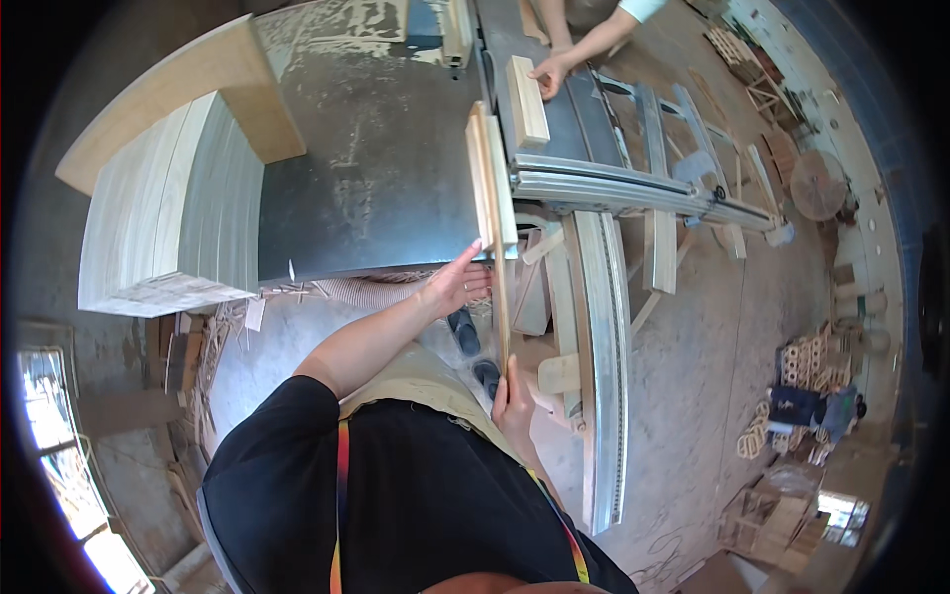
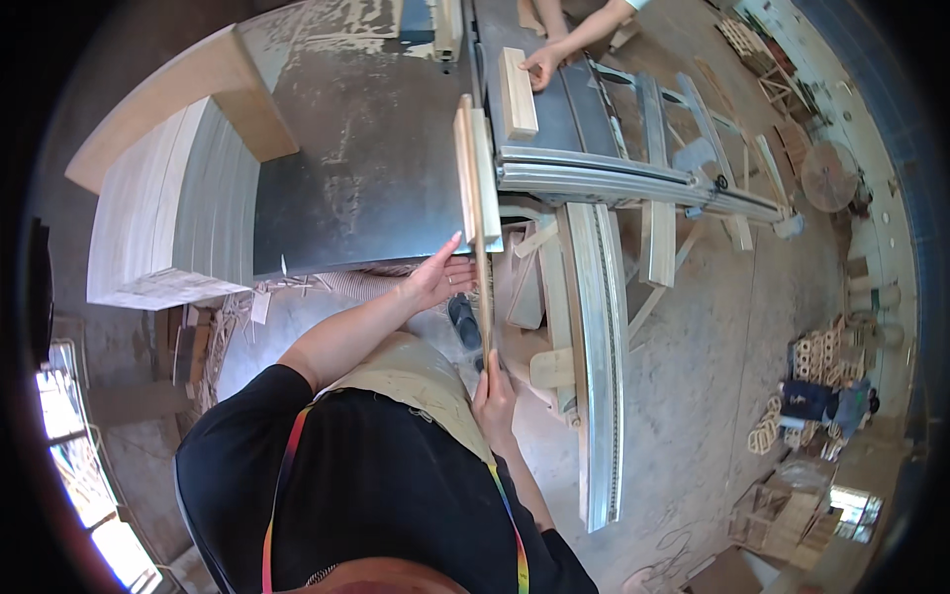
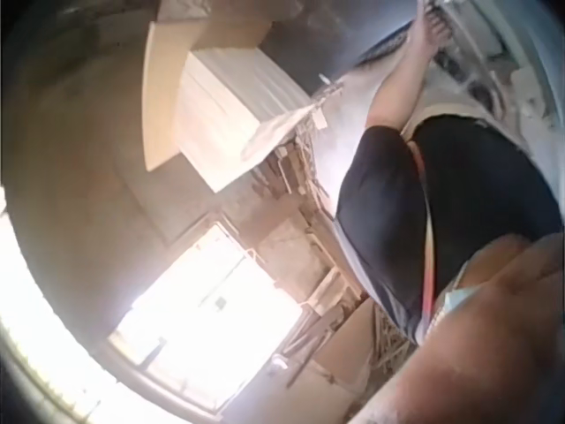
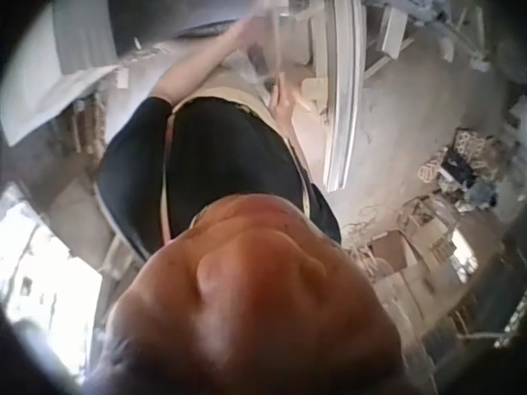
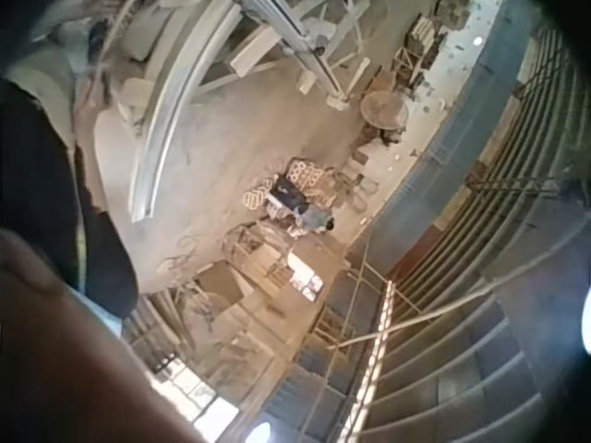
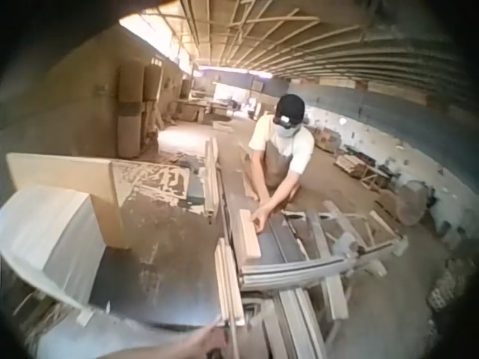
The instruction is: Cutting wooden boards into specific sizes using a table saw and organizing them into stacks.
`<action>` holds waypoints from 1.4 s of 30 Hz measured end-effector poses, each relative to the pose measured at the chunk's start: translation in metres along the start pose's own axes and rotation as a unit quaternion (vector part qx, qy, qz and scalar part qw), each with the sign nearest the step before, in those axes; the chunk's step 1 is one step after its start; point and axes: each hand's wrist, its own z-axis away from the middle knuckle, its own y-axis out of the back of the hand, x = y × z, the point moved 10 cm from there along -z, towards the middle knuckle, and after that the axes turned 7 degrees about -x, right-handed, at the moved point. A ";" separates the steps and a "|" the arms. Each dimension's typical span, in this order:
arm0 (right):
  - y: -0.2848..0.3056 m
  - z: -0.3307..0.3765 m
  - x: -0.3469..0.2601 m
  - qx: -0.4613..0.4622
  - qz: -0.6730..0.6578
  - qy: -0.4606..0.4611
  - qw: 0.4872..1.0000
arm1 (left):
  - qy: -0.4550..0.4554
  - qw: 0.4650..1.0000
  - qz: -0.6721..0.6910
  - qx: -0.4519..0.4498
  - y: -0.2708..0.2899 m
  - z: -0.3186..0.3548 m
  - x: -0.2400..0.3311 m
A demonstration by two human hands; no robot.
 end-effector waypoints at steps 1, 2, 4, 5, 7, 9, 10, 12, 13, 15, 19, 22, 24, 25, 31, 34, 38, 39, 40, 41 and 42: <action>0.005 0.014 0.002 -0.007 -0.031 -0.002 0.999 | -0.004 0.999 0.042 -0.004 -0.006 -0.005 -0.003; 0.010 0.028 0.003 -0.003 -0.022 -0.016 1.000 | 0.006 0.999 0.040 -0.005 -0.011 -0.008 -0.008; 0.025 0.048 0.006 0.009 -0.041 -0.036 0.998 | 0.001 0.996 0.078 -0.038 -0.025 -0.011 -0.012; 0.032 0.056 0.006 0.014 -0.050 -0.046 0.998 | -0.001 0.994 0.096 -0.055 -0.031 -0.010 -0.014; 0.045 0.060 0.004 0.025 -0.061 -0.057 0.996 | -0.001 0.991 0.110 -0.073 -0.040 -0.003 -0.017; 0.059 0.051 -0.005 0.032 -0.055 -0.022 0.998 | -0.040 0.997 0.054 -0.032 -0.036 0.009 -0.012; 0.064 0.044 -0.009 0.033 -0.052 -0.003 0.998 | -0.062 0.998 0.028 -0.009 -0.032 0.018 -0.008; 0.070 0.028 -0.010 0.030 -0.057 0.005 0.998 | -0.098 0.994 -0.027 0.027 -0.022 0.040 0.003; 0.071 0.019 -0.009 0.027 -0.067 0.001 0.997 | -0.117 0.990 -0.054 0.048 -0.013 0.055 0.012; 0.071 -0.002 -0.009 0.047 -0.066 0.026 0.996 | -0.118 0.990 -0.070 0.037 -0.002 0.080 0.026; 0.050 -0.034 0.010 0.005 -0.143 -0.016 0.990 | -0.119 0.989 -0.079 0.043 0.034 0.139 0.049; 0.016 -0.055 0.026 -0.061 -0.221 -0.084 0.970 | -0.130 0.983 -0.107 0.078 0.067 0.181 0.067; -0.025 -0.068 0.038 -0.113 -0.430 -0.166 0.880 | -0.146 0.979 -0.095 0.103 0.087 0.201 0.077; -0.045 -0.072 0.041 -0.138 -0.524 -0.206 0.815 | -0.152 0.978 -0.086 0.116 0.096 0.207 0.078; -0.123 -0.117 0.044 -0.172 -0.500 -0.260 0.808 | -0.196 0.966 -0.015 0.170 0.131 0.206 0.084; -0.127 -0.137 0.036 -0.194 -0.424 -0.213 0.859 | -0.211 0.966 -0.019 0.146 0.130 0.203 0.084; -0.106 -0.170 0.009 -0.158 -0.239 -0.113 0.951 | -0.219 0.968 0.003 0.119 0.129 0.202 0.083; -0.089 -0.177 -0.013 -0.105 -0.136 -0.022 0.985 | -0.218 0.970 0.024 0.106 0.130 0.205 0.079; -0.075 -0.180 -0.040 -0.051 -0.031 0.072 0.996 | -0.216 0.971 0.046 0.092 0.132 0.208 0.076; -0.068 -0.181 -0.064 -0.010 0.081 0.135 0.987 | -0.218 0.970 0.075 0.073 0.134 0.210 0.074; -0.073 -0.188 -0.074 -0.037 0.036 0.135 0.990 | -0.206 0.975 0.062 0.057 0.134 0.207 0.076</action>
